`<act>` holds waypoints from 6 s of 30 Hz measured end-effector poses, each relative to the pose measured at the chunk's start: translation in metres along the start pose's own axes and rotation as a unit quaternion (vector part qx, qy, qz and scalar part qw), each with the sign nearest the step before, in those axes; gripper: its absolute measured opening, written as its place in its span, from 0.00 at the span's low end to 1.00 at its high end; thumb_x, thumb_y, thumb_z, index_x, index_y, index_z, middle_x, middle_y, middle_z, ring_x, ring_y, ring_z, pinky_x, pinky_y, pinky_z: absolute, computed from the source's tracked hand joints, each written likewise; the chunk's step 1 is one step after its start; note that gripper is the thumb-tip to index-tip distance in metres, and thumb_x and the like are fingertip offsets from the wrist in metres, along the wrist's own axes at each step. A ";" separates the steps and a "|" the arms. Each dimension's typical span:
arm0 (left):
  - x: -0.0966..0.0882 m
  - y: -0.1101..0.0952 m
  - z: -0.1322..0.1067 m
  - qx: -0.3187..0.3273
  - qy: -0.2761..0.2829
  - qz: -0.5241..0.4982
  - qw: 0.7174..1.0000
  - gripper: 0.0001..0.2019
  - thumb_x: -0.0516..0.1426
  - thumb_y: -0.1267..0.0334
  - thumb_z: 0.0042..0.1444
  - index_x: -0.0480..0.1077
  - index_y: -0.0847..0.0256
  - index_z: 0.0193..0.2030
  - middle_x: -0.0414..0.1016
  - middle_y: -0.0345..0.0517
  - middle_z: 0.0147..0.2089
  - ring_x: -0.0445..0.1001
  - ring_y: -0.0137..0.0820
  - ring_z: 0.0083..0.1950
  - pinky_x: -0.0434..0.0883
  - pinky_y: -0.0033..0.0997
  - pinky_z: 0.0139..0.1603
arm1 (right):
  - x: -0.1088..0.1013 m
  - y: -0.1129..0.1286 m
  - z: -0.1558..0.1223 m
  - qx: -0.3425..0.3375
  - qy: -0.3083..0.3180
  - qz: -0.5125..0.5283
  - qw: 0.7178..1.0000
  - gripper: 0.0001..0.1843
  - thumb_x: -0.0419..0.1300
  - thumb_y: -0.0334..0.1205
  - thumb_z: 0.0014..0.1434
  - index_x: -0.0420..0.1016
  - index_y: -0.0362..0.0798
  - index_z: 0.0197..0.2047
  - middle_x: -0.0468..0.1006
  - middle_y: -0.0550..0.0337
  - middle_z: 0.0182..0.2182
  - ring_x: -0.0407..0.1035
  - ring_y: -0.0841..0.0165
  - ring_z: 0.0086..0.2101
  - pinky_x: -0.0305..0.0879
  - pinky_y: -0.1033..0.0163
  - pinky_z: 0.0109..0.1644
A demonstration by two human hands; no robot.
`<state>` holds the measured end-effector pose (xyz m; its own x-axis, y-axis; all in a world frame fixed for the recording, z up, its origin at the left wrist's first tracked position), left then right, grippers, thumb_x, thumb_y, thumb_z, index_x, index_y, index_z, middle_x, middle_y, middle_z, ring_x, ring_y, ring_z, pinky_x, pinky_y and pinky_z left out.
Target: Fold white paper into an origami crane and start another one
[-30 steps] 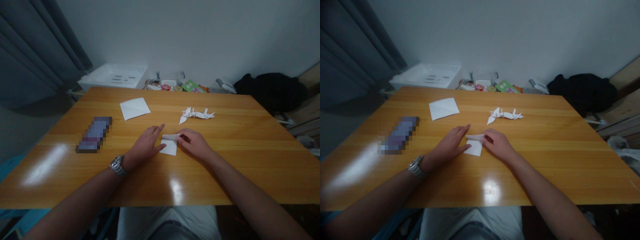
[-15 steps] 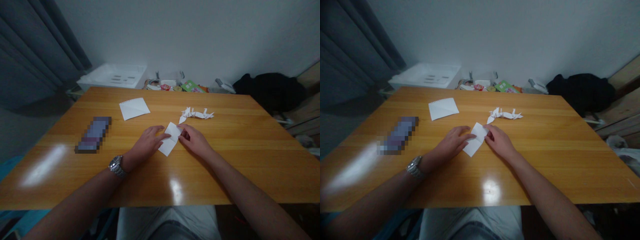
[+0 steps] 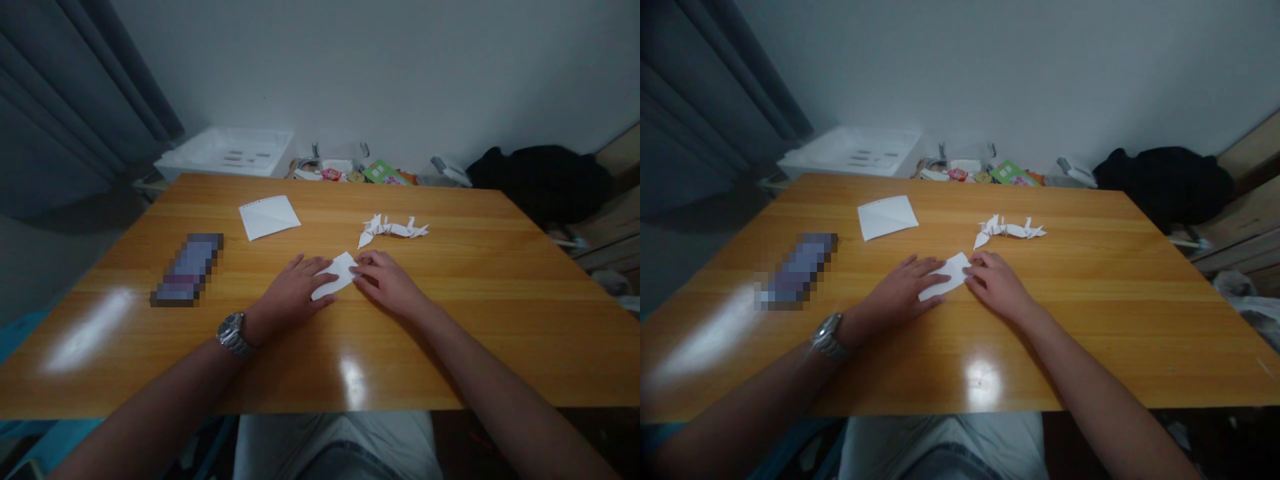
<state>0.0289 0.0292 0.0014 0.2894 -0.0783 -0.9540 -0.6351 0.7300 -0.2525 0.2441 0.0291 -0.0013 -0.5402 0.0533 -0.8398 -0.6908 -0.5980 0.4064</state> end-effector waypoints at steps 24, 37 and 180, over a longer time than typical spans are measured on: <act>-0.002 0.007 0.006 -0.074 -0.033 -0.010 0.997 0.14 0.59 0.57 0.66 0.77 0.59 0.54 0.76 0.49 0.59 0.74 0.43 0.59 0.73 0.45 0.60 | 0.003 0.008 -0.002 0.004 0.111 0.038 0.993 0.15 0.63 0.35 0.64 0.80 0.50 0.53 0.79 0.52 0.57 0.73 0.57 0.57 0.69 0.48 0.62; 0.001 0.008 0.005 -0.063 -0.042 -0.001 0.997 0.15 0.56 0.57 0.68 0.76 0.60 0.55 0.76 0.50 0.60 0.74 0.43 0.59 0.72 0.46 0.61 | 0.000 0.004 -0.005 0.032 0.093 0.097 0.990 0.14 0.60 0.35 0.65 0.77 0.53 0.53 0.81 0.55 0.54 0.75 0.60 0.52 0.70 0.51 0.57; 0.010 0.000 -0.003 0.092 0.047 0.001 0.995 0.24 0.53 0.52 0.69 0.63 0.50 0.70 0.62 0.44 0.73 0.65 0.42 0.70 0.60 0.49 0.70 | -0.009 -0.015 -0.007 -0.011 0.146 -0.113 0.983 0.21 0.48 0.49 0.74 0.74 0.61 0.63 0.73 0.53 0.40 0.65 0.61 0.40 0.62 0.56 0.46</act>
<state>0.0296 0.0264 -0.0090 0.2144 -0.1329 -0.9677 -0.4920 0.8412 -0.2245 0.2630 0.0319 -0.0025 -0.2109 -0.0426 -0.9766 -0.7649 -0.6149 0.1920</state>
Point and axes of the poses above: each hand's wrist, its own z-axis towards the middle knuckle, its own x-axis out of the palm, y = z × x, the point moved 4 cm from there along z, towards the middle knuckle
